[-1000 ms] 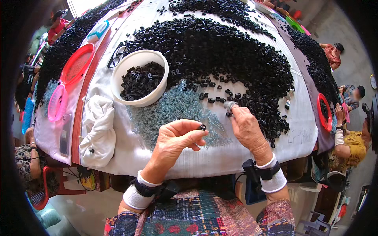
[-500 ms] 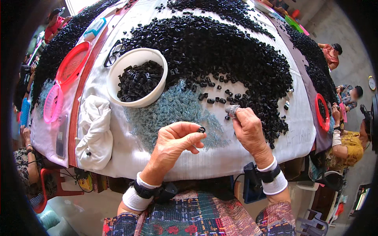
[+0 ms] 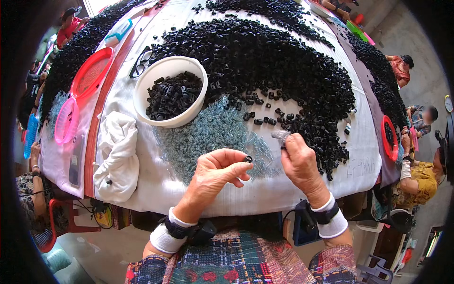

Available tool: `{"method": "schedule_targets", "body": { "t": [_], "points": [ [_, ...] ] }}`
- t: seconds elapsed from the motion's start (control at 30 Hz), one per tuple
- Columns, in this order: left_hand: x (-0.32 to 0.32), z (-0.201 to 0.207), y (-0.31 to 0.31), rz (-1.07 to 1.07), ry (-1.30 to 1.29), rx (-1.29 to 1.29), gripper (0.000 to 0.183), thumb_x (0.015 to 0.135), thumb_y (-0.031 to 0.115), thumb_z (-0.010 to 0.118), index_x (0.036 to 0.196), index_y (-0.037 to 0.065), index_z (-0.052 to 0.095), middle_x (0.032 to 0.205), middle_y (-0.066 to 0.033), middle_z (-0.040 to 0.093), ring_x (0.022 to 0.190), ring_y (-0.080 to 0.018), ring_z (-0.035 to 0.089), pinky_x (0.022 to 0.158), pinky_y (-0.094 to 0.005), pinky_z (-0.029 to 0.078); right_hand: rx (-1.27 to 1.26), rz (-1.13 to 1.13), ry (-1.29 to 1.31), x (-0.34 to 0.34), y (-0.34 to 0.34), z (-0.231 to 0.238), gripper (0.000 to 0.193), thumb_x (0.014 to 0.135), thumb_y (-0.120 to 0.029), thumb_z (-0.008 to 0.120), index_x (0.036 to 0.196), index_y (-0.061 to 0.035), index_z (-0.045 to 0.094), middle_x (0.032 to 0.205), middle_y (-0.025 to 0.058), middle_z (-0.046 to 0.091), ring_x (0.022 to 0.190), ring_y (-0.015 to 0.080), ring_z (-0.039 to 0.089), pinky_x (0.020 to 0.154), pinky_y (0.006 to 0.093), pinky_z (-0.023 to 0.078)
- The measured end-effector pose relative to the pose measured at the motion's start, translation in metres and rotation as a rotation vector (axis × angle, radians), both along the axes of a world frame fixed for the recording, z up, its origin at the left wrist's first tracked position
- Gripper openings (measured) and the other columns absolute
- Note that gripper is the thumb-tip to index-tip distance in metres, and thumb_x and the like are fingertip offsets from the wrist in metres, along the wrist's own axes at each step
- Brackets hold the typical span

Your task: Manually sort and assemble small black plastic components by hand at a workstation.

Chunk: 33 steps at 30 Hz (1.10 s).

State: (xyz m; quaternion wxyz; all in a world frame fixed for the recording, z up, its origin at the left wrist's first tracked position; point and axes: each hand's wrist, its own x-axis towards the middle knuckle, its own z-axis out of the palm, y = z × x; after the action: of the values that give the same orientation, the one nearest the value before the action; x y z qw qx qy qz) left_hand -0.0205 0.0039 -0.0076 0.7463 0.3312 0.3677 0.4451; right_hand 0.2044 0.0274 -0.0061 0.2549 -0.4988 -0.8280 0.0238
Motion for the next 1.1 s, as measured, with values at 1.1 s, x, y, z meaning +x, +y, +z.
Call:
{"method": "schedule_targets", "body": {
  "t": [1.1],
  "points": [
    [0.025,0.006,-0.009,-0.045,0.008,0.025,0.02,0.084,0.011,0.069,0.098,-0.002,0.063,0.086,-0.0096,0.068,0.073,-0.0143,0.065,0.061,-0.0251,0.053,-0.151,-0.004,0.791,-0.029,-0.034,0.016,0.023,0.077,0.006,0.066,0.099,-0.0006,0.065,0.089,0.0113,0.068,0.076,0.017,0.066,0.067,0.0275,0.052]
  ]
}}
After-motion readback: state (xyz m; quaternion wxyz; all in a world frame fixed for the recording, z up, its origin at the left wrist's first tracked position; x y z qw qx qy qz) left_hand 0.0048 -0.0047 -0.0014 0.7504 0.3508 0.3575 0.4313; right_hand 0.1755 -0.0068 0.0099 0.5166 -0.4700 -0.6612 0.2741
